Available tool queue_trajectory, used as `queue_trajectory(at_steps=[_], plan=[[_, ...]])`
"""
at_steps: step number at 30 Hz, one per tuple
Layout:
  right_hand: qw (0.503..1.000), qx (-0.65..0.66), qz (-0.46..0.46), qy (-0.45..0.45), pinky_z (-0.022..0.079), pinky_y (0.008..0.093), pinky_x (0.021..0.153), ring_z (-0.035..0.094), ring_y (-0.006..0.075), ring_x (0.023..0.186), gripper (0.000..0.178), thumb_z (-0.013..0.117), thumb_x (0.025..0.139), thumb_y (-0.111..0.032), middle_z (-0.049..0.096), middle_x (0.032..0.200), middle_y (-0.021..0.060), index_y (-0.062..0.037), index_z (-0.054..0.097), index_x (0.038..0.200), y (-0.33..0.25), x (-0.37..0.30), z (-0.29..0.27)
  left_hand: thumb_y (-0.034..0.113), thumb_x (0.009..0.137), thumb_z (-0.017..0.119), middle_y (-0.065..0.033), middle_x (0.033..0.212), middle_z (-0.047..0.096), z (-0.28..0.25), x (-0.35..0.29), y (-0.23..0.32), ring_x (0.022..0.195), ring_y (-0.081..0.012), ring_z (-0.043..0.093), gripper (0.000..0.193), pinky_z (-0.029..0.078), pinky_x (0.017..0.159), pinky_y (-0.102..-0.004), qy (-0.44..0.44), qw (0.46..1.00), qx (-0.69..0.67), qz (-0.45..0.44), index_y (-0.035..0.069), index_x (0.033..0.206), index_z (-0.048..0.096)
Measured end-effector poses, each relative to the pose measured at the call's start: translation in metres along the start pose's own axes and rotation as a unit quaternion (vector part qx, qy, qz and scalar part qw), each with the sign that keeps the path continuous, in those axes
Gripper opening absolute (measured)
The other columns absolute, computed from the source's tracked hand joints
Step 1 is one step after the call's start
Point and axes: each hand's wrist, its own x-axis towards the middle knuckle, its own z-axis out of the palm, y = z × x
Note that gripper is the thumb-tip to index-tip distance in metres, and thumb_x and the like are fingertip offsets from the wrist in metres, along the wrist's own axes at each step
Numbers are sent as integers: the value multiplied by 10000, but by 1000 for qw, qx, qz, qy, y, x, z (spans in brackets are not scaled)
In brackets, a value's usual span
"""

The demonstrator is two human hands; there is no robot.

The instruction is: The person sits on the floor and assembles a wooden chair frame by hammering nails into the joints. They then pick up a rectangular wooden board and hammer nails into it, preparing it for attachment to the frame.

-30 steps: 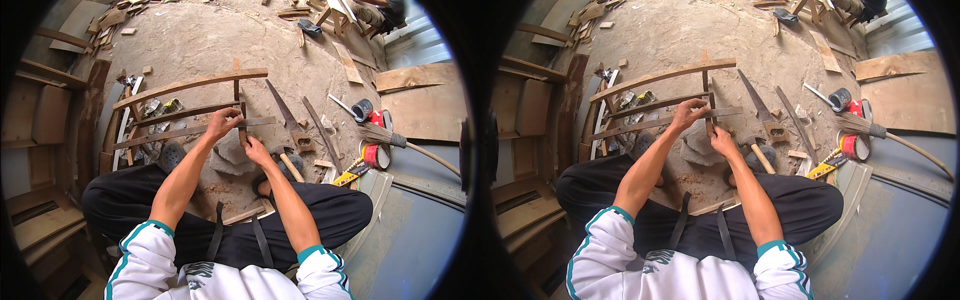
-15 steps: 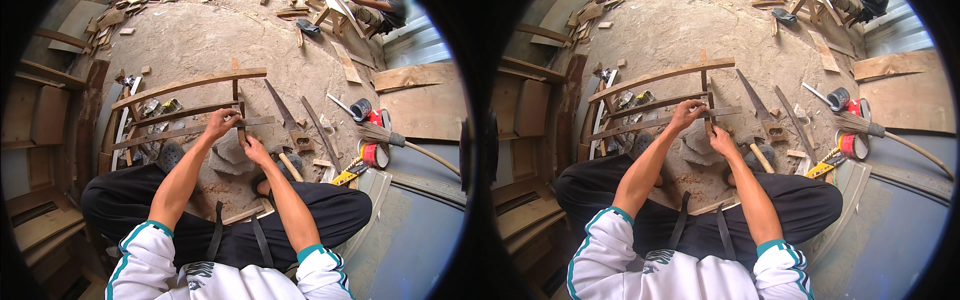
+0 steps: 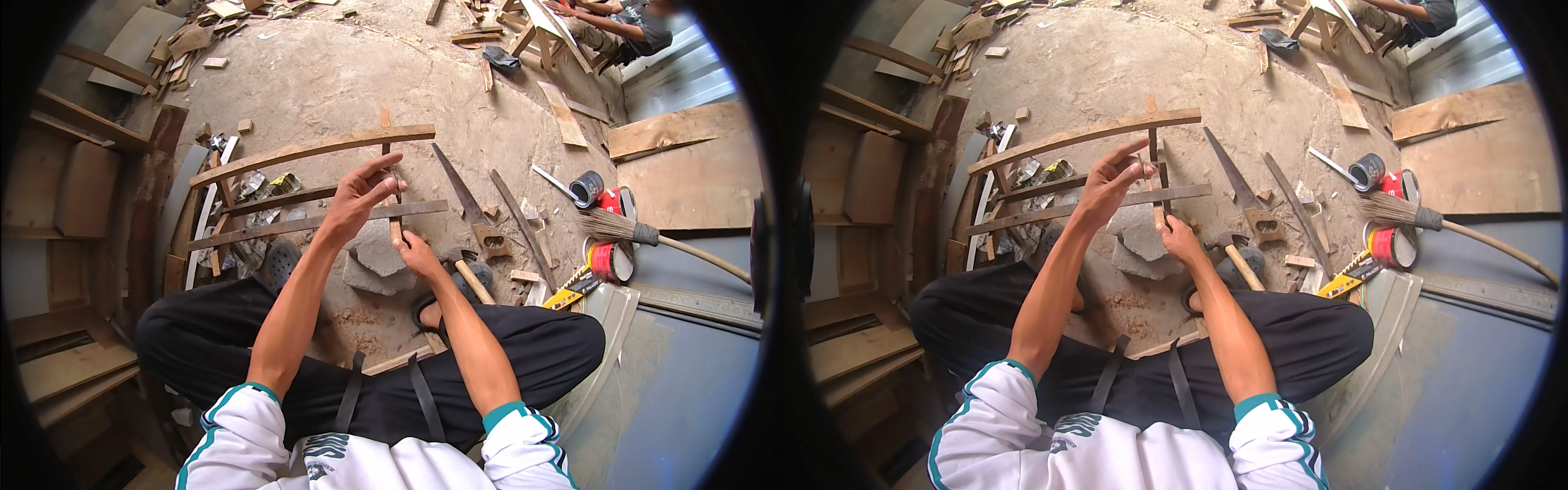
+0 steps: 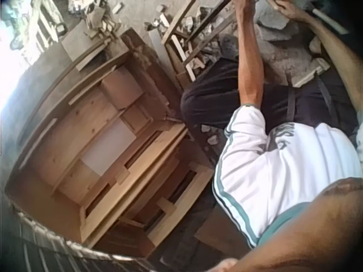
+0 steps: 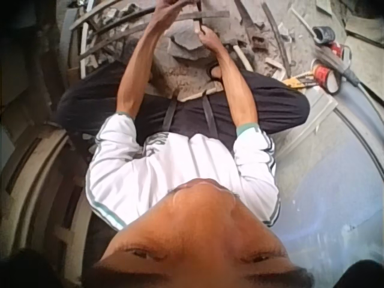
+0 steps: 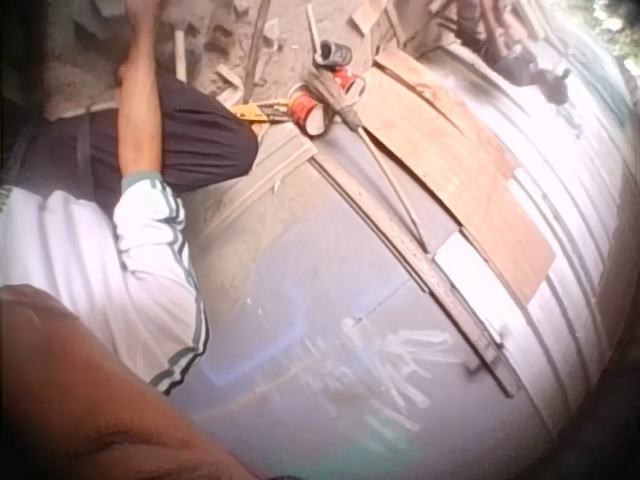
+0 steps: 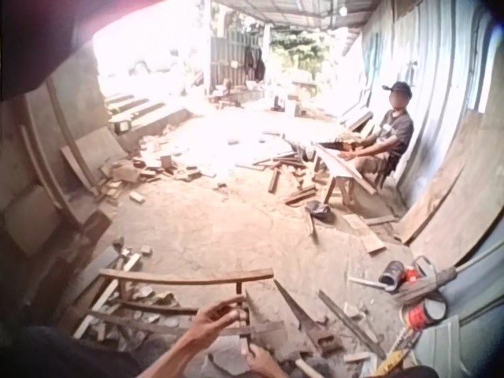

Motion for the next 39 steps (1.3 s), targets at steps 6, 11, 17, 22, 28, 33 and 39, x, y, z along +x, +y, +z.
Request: queue_trajectory(at_steps=[6,11,17,22,28,33,39], plan=[[999,28,41,-22,374,426,1096,479,406,1317,592,535,988,-361,517,1376,299,52,454,1405,-1,3,2,102,966,635,-105,1077,694,1,-14,19,958,-209,700,347,601,797,-343,-64,995,-81,16,23,1299,578],[999,34,26,-33,370,424,1100,473,399,1325,598,536,987,-368,513,1383,297,52,454,1405,12,10,5,87,959,635,-114,1069,694,1,-17,18,892,-232,725,296,641,745,-352,-35,994,-101,9,30,1249,613],[999,20,15,-20,367,429,1104,471,402,1326,605,532,987,-380,511,1386,294,56,457,1400,9,7,4,93,954,641,-124,1074,687,-8,-17,8,879,-254,730,253,646,761,-363,-18,990,-139,-24,24,1197,631],[999,23,20,-18,370,434,1101,470,404,1324,613,525,989,-393,509,1387,293,54,454,1403,3,4,5,63,935,653,-125,1052,687,-15,-14,-5,886,-249,728,228,644,770,-358,0,989,-138,-49,9,1156,633],[1000,9,14,-13,378,448,1090,481,408,1311,615,522,985,-411,520,1373,291,37,462,1403,9,5,4,38,926,644,-106,1020,683,-12,-10,-18,879,-238,726,200,641,744,-323,20,986,-153,-68,20,1125,638],[1000,2,19,-9,384,454,1082,488,411,1300,604,529,980,-409,525,1368,289,28,476,1393,7,5,5,47,935,632,-88,1006,677,-10,-6,-22,894,-229,714,160,639,718,-316,8,981,-185,-56,40,1094,653],[999,15,23,-26,381,459,1083,483,409,1308,597,534,979,-401,521,1380,278,22,477,1397,7,7,3,69,950,632,-86,997,677,-3,-3,-15,871,-174,677,127,606,668,-321,-5,983,-185,1,56,1071,670]])
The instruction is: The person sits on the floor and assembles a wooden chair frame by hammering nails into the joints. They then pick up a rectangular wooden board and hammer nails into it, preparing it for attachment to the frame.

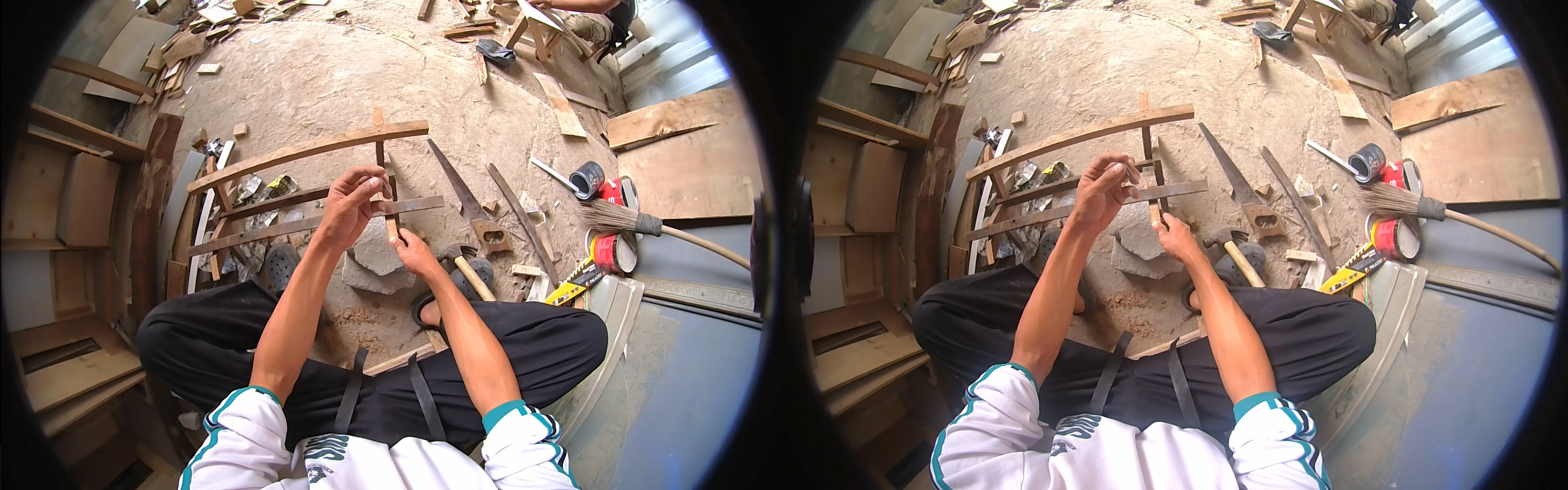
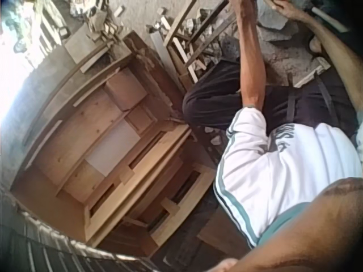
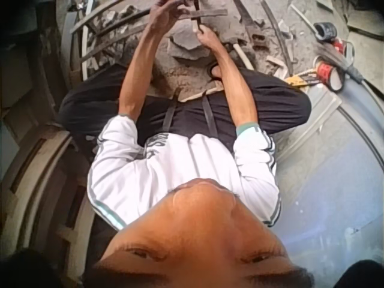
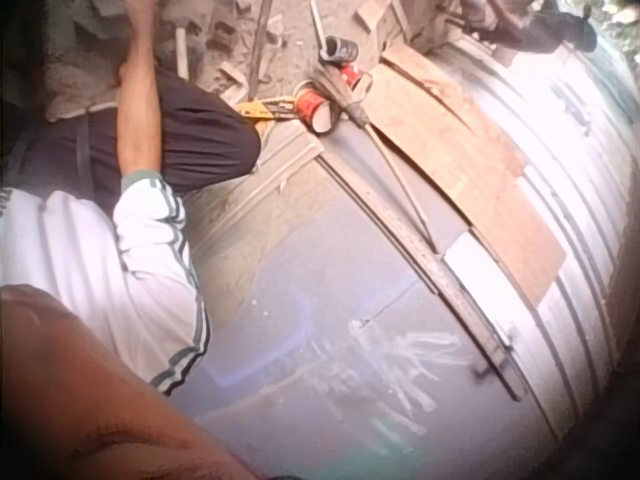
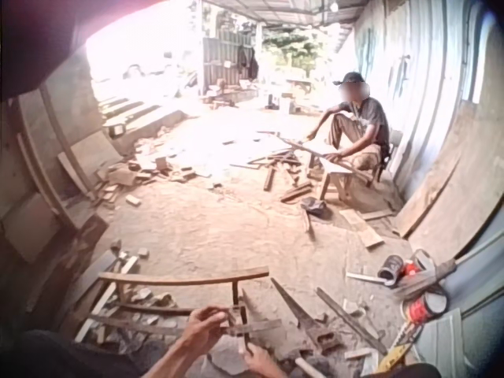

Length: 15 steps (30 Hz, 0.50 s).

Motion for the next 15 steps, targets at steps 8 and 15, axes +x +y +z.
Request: queue_trajectory(at_steps=[8,15], plan=[[1000,2,14,1,369,457,1095,469,402,1324,608,538,976,-408,511,1398,268,18,472,1405,6,3,2,61,955,635,-85,979,691,26,1,13,830,-147,663,143,585,667,-304,16,996,56,73,32,1091,669],[999,10,12,34,405,433,1060,519,403,1275,573,565,957,-378,562,1340,268,-4,503,1387,-4,-5,2,21,949,625,-90,959,676,22,-2,22,793,-157,665,175,557,679,-308,6,987,87,132,9,1122,655]])
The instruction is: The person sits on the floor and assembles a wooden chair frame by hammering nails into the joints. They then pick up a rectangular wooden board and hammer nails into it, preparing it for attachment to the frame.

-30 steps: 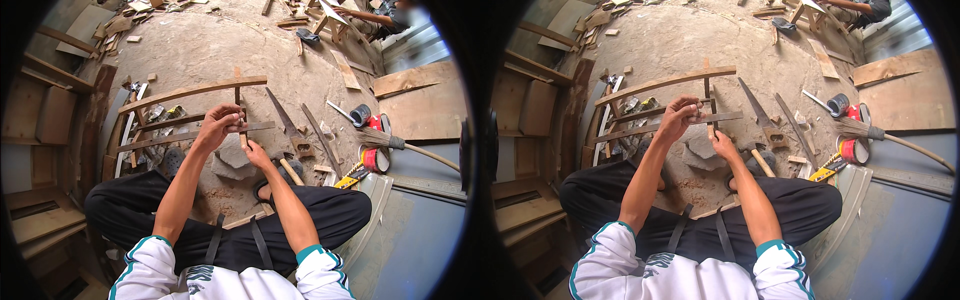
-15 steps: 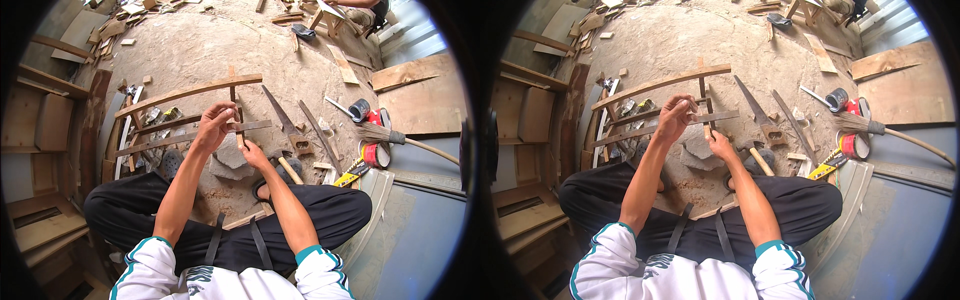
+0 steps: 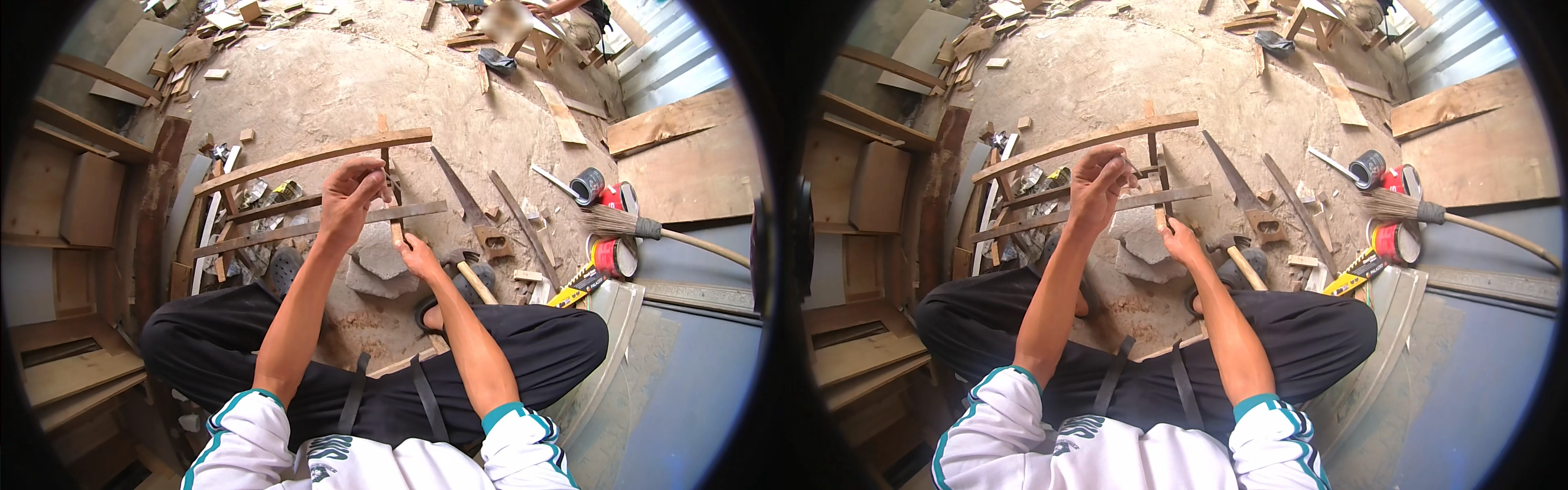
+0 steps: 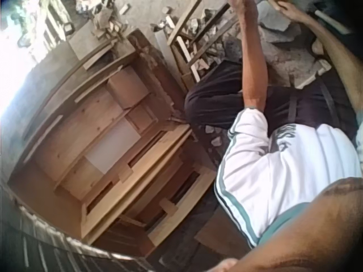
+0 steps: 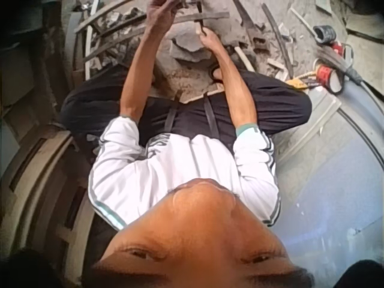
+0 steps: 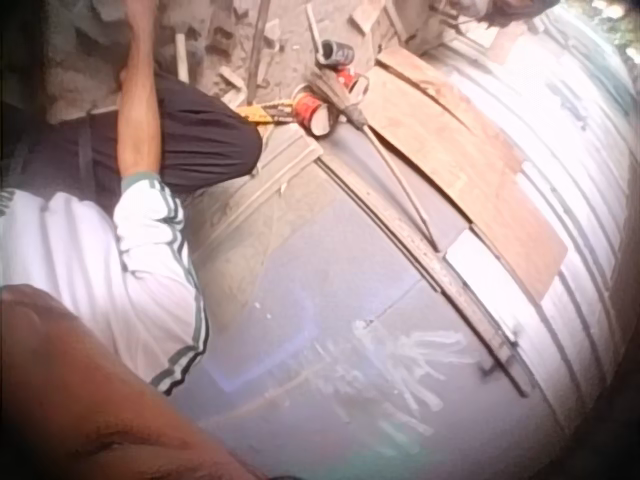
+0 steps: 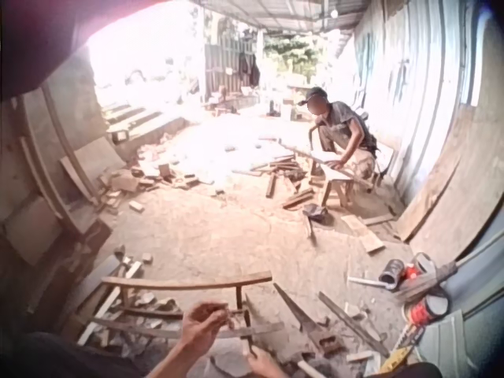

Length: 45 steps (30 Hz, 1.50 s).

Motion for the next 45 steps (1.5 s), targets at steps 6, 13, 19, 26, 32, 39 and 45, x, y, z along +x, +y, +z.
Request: queue_trajectory(at_steps=[6,13,19,26,32,39,45], plan=[[997,7,-4,78,485,439,941,635,410,1090,469,630,906,-386,673,1128,254,1,643,1170,-8,-5,-7,11,937,647,-98,941,704,22,-6,26,757,-128,662,151,545,674,-271,3,997,48,54,0,1087,663],[967,213,-127,66,498,280,662,630,119,733,304,610,981,-323,695,808,62,-37,709,948,-126,-47,-91,-76,898,642,-90,1028,660,36,-18,52,855,-123,640,208,548,713,-258,-27,989,63,133,-14,1089,697],[918,287,-274,24,491,241,667,611,81,742,286,638,983,-271,697,853,36,3,706,1034,-240,-158,-135,-125,857,662,-63,1050,602,57,-29,61,915,-123,615,286,519,797,-257,-49,985,32,164,15,1100,719],[925,255,-269,82,471,221,656,608,73,720,221,674,955,-207,691,779,32,10,717,962,-235,-185,-142,-40,906,664,-72,1030,656,79,-43,69,890,-109,620,203,511,770,-241,-46,989,70,119,17,1094,719],[933,226,-262,99,478,224,650,603,65,707,228,694,941,-206,687,749,29,18,727,920,-222,-192,-150,43,928,670,-66,916,694,85,-48,96,762,-100,612,121,502,692,-249,-28,983,180,36,0,1031,716],[947,187,-252,69,480,226,645,605,66,721,234,706,930,-194,706,781,49,36,731,963,-211,-196,-164,117,935,695,-43,895,707,89,-54,100,834,-70,632,139,497,672,-222,-77,944,317,-41,-6,995,724],[953,192,-226,55,478,235,639,599,62,716,233,714,924,-201,706,784,37,27,734,966,-194,-193,-169,140,926,711,-39,890,711,91,-54,88,802,-75,628,169,492,661,-219,-103,925,360,-72,-8,1005,730]])
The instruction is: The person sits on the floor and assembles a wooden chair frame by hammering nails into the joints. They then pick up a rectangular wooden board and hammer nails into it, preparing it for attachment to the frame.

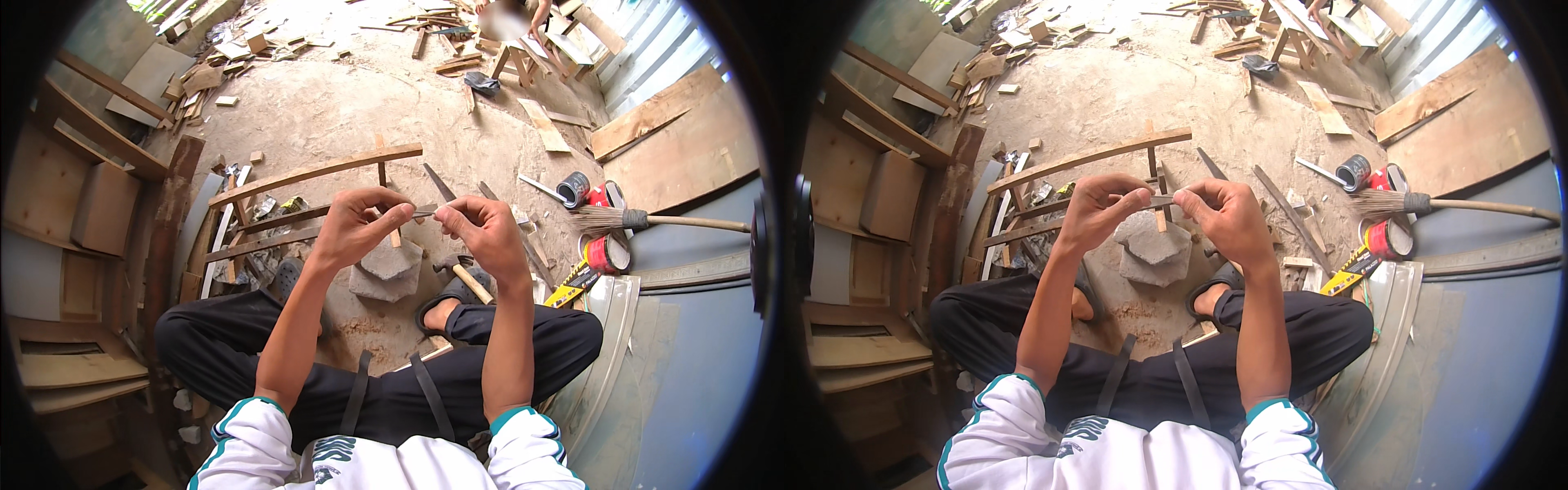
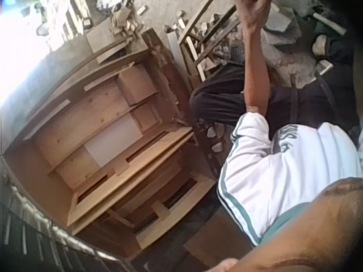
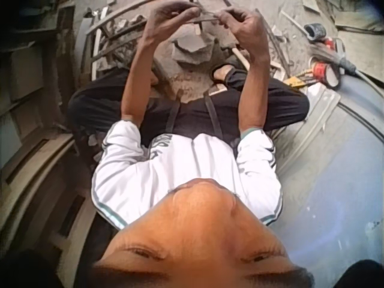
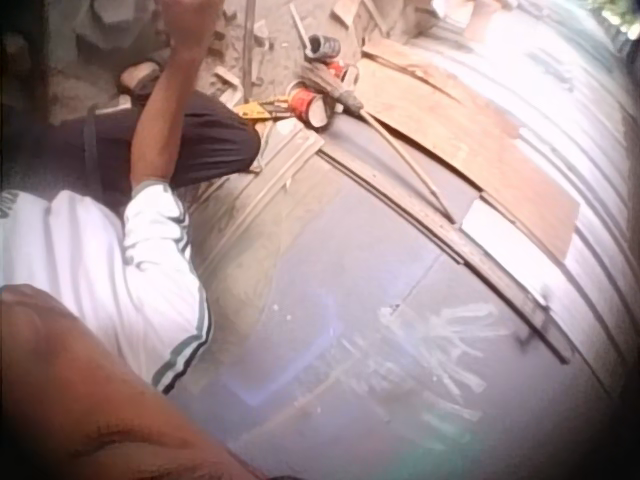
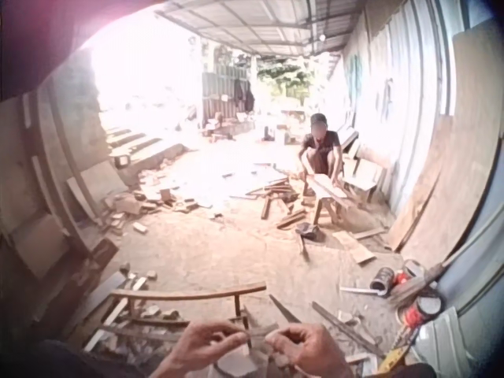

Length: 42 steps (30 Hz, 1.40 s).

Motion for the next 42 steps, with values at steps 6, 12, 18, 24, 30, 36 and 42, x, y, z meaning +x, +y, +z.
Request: queue_trajectory(at_steps=[6,12,18,24,30,36,42], plan=[[997,-70,33,-15,474,238,639,599,68,715,261,703,925,-239,706,798,36,16,733,972,23,7,-19,217,906,736,-22,837,704,11,10,-6,737,-51,590,233,465,620,-217,-38,995,83,-42,-3,984,744],[964,-184,155,114,524,340,737,676,181,782,335,653,921,-335,727,826,97,-19,719,1010,173,35,-82,238,908,703,-71,779,700,60,32,-97,691,-90,595,303,487,627,-277,-3,990,124,-63,-60,966,707],[824,-401,394,-64,513,474,904,658,381,1055,502,741,815,-429,692,1095,227,-11,698,1089,329,-19,-78,228,945,679,-19,837,677,127,42,-214,708,-73,591,210,496,632,-251,-7,942,-135,-308,27,989,719],[805,-433,407,-3,508,489,938,610,359,1156,462,718,855,-380,635,1217,210,-67,617,1179,344,-36,-39,225,943,693,-8,851,677,142,48,-243,703,-62,578,208,502,617,-232,-11,915,-185,-358,22,986,715],[811,-364,458,-33,511,454,951,628,364,1150,413,655,870,-306,646,1213,251,-31,663,1177,346,-17,-47,242,943,681,-1,842,676,134,53,-246,712,-56,583,223,493,622,-240,-25,937,-159,-310,26,988,713],[855,-229,452,110,577,440,758,712,348,942,416,671,861,-273,678,1096,264,47,629,1124,327,-30,-61,221,957,660,10,794,633,135,65,-250,676,-56,557,198,451,597,-225,13,952,-129,-277,28,994,689],[887,51,344,303,465,311,390,619,187,545,517,671,876,-103,632,861,149,1,329,1250,316,-49,-70,255,923,665,-72,782,664,171,59,-291,714,-179,636,249,509,674,-338,57,970,83,-221,33,1036,679]])
